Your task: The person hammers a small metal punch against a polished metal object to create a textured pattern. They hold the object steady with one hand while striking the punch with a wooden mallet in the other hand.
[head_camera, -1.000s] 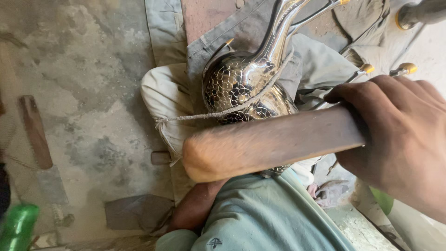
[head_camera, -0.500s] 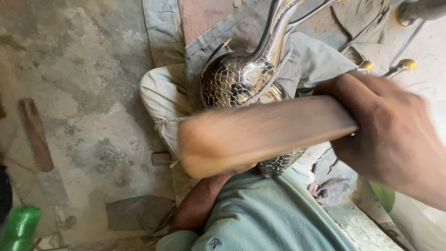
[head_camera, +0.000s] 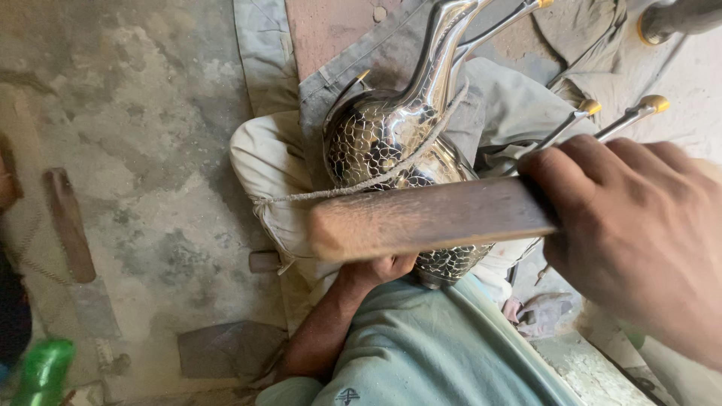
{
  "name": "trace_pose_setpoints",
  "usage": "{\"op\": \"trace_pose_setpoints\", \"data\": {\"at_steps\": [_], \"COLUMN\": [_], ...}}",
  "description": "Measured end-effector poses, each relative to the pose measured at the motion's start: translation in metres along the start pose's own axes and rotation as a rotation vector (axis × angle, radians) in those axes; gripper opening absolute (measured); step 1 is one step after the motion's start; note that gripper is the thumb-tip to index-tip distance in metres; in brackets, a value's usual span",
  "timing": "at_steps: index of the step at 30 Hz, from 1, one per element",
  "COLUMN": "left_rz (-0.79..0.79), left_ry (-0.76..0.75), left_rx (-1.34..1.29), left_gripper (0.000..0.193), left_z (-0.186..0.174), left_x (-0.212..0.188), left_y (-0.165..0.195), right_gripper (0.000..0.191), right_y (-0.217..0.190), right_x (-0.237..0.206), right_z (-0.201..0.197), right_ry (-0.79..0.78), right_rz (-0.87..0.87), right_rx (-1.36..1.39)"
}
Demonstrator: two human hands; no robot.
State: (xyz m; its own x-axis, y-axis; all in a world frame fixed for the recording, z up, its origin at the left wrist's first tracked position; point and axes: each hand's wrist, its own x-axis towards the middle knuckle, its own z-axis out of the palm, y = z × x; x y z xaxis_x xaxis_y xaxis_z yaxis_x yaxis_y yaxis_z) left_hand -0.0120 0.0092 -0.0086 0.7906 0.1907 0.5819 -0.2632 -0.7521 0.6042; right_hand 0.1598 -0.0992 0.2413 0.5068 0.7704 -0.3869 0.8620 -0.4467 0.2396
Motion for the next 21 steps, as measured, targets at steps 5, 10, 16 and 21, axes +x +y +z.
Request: {"op": "trace_pose_setpoints", "data": {"at_steps": [5,10,16,21], "left_rz": [-0.463,-0.671,-0.915,-0.935], "left_ry": [0.106,0.478,0.573,0.499], "left_rx": [-0.489,-0.772,-0.655,-0.660], "left_gripper": [0.018,0.021,0.032,0.029], "left_z": [-0.011,-0.055,-0.071,-0.057], "left_x": [-0.007,-0.019,-0.037,-0.041], "left_y": [-0.004,-0.012,-0.004,0.006], "right_gripper": [0.040,0.037,0.041,0.042], "right_y": [0.020,0.034,0.040,0.045], "right_x": [-0.016,-0.015,-0.008,-0.005], "right_z": [0.029,0.099,0.168,0.189], "right_ry": [0.253,0.343,0.413,0.398], "right_rz": [0.058,0.534,0.437,0.390], "right_rx": [0.166,0.858,0.887,0.950]}}
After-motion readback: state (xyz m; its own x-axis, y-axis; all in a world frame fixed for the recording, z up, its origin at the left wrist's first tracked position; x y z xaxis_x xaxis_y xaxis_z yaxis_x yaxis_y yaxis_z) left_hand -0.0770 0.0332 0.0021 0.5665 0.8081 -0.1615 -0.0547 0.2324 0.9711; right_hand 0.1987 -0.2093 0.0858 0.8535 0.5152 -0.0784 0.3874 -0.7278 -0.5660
